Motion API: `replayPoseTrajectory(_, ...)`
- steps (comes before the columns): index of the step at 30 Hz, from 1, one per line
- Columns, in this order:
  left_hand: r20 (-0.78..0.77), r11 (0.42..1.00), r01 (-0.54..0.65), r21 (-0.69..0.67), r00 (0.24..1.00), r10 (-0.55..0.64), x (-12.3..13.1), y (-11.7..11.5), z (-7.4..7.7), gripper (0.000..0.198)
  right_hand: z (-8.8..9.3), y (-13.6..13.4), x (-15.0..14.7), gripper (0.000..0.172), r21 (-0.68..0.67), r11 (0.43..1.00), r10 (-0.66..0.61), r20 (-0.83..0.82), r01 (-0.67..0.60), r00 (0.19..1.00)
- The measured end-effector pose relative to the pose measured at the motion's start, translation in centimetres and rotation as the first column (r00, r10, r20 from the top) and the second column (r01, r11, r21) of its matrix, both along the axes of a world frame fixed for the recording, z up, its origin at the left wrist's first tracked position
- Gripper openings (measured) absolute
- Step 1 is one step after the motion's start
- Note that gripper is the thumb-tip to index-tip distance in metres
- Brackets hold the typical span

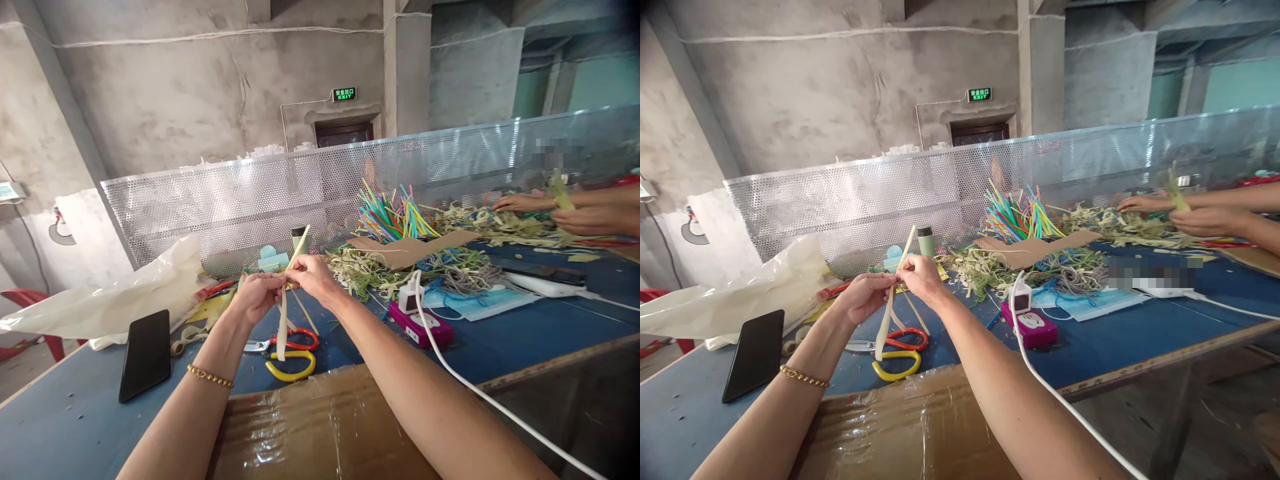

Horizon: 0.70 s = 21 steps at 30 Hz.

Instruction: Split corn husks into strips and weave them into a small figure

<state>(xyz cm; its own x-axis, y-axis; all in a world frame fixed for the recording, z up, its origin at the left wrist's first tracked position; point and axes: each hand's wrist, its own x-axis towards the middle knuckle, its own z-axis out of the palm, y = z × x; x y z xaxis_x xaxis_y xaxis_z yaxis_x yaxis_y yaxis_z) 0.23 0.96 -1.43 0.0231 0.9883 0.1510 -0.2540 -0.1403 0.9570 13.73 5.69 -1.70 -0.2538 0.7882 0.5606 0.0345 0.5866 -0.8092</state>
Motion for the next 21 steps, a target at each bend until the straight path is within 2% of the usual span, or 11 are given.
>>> replayPoseTrajectory(3,0.023,1.000,0.026,-0.018,0.999,-0.025,-0.03,0.03,0.09,0.004,-0.17,-0.08,-0.16,0.009,-0.047,0.998,0.036,-0.067,-0.039,0.997)
replayPoseTrajectory(7,0.050,0.999,0.035,-0.024,0.998,-0.034,-0.26,0.34,-0.10,0.002,-0.53,0.19,-0.33,0.008,-0.018,0.998,0.055,-0.108,-0.057,0.993)
replayPoseTrajectory(14,0.044,0.994,0.113,0.011,0.993,-0.113,-0.72,0.35,-0.36,0.005,-0.39,0.59,-0.18,0.011,-0.072,0.995,0.056,-0.091,-0.063,0.994)
replayPoseTrajectory(21,-0.099,0.990,-0.051,0.134,0.993,0.065,-0.25,0.15,-0.49,0.018,-0.40,0.69,0.07,0.011,-0.089,0.992,0.090,-0.028,-0.093,0.995)
